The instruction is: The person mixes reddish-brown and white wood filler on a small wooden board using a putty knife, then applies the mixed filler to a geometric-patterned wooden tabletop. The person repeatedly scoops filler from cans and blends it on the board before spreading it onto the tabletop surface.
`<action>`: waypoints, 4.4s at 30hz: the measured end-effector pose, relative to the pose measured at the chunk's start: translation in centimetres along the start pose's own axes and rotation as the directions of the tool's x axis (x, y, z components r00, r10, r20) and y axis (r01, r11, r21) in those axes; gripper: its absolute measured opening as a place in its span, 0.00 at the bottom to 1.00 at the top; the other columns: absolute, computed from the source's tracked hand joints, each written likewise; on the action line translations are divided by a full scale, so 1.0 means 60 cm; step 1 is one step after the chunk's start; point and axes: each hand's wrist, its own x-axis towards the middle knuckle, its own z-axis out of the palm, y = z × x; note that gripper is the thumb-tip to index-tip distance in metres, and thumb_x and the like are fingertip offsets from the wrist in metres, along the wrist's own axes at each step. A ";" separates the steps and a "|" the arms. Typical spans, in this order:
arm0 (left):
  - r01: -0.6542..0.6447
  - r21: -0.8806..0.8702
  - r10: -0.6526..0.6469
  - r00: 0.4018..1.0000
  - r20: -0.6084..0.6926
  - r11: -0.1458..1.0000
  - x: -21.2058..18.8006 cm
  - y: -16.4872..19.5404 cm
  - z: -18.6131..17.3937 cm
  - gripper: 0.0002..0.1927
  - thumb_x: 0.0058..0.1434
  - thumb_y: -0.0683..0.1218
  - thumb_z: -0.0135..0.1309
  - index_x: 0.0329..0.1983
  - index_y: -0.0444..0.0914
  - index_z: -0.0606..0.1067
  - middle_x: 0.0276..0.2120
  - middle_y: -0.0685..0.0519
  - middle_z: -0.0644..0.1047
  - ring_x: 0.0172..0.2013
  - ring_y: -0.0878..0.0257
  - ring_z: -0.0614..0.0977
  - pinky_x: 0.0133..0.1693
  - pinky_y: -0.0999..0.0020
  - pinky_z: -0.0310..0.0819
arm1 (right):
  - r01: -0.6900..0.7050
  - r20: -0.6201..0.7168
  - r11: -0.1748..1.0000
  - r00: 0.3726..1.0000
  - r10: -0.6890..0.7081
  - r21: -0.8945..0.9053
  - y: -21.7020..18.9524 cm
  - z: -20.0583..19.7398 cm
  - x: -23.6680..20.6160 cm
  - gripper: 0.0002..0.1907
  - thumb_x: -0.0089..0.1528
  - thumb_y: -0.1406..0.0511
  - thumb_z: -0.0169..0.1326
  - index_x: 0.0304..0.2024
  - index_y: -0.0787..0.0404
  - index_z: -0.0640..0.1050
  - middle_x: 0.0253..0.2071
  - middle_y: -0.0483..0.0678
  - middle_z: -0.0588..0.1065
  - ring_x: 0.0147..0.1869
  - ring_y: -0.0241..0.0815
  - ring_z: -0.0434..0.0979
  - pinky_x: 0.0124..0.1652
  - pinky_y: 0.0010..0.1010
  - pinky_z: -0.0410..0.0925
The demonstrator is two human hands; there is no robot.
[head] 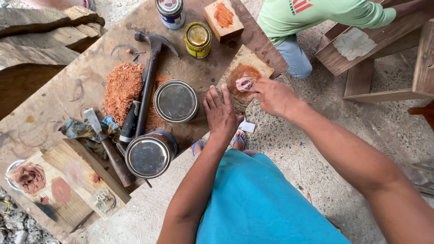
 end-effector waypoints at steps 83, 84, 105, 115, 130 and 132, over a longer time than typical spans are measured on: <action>-0.043 -0.055 0.039 0.997 -0.066 0.998 -0.009 -0.007 0.009 0.65 0.36 0.59 0.76 0.71 0.30 0.54 0.67 0.28 0.54 0.67 0.31 0.56 0.67 0.40 0.53 | 0.076 -0.352 0.964 0.936 0.019 0.255 0.104 0.045 0.023 0.08 0.66 0.62 0.61 0.44 0.59 0.85 0.39 0.54 0.76 0.39 0.44 0.75 0.39 0.34 0.72; -0.053 -0.080 0.046 0.996 -0.082 0.995 -0.009 -0.005 0.009 0.66 0.36 0.59 0.76 0.71 0.30 0.54 0.67 0.27 0.53 0.67 0.30 0.56 0.67 0.39 0.52 | 0.025 -0.367 0.950 0.925 0.096 0.310 0.095 0.059 0.007 0.08 0.66 0.63 0.61 0.44 0.60 0.85 0.39 0.55 0.76 0.38 0.45 0.76 0.38 0.35 0.72; -0.097 -0.141 0.083 0.991 -0.106 0.985 -0.005 0.006 -0.002 0.62 0.41 0.59 0.72 0.71 0.27 0.52 0.68 0.26 0.51 0.67 0.29 0.55 0.68 0.40 0.48 | -0.001 0.057 -0.127 0.897 0.438 0.992 -0.088 0.100 -0.018 0.14 0.61 0.70 0.61 0.50 0.69 0.80 0.36 0.52 0.79 0.31 0.40 0.75 0.30 0.28 0.69; -0.082 -0.126 0.070 0.993 -0.098 0.989 -0.006 0.002 0.008 0.65 0.39 0.61 0.75 0.71 0.28 0.53 0.68 0.27 0.51 0.68 0.32 0.55 0.69 0.41 0.47 | -0.072 -0.247 0.962 0.959 0.140 0.263 0.021 0.040 -0.029 0.12 0.63 0.64 0.59 0.50 0.54 0.83 0.41 0.49 0.75 0.39 0.45 0.77 0.41 0.39 0.73; -0.032 -0.118 0.019 0.993 -0.112 0.992 -0.016 -0.015 0.025 0.66 0.37 0.57 0.76 0.73 0.32 0.51 0.70 0.29 0.50 0.70 0.32 0.52 0.69 0.41 0.49 | 0.352 -0.327 0.907 0.906 -0.268 0.232 0.126 0.071 0.030 0.12 0.67 0.65 0.53 0.51 0.53 0.83 0.47 0.48 0.76 0.46 0.47 0.80 0.47 0.36 0.75; -0.024 -0.106 0.011 0.993 -0.114 0.994 -0.019 -0.017 0.023 0.67 0.36 0.57 0.77 0.74 0.34 0.51 0.70 0.30 0.50 0.71 0.33 0.52 0.69 0.42 0.50 | 0.393 -0.301 0.916 0.886 -0.353 0.082 0.127 0.066 0.038 0.14 0.67 0.66 0.51 0.52 0.52 0.83 0.45 0.50 0.75 0.45 0.49 0.80 0.46 0.38 0.74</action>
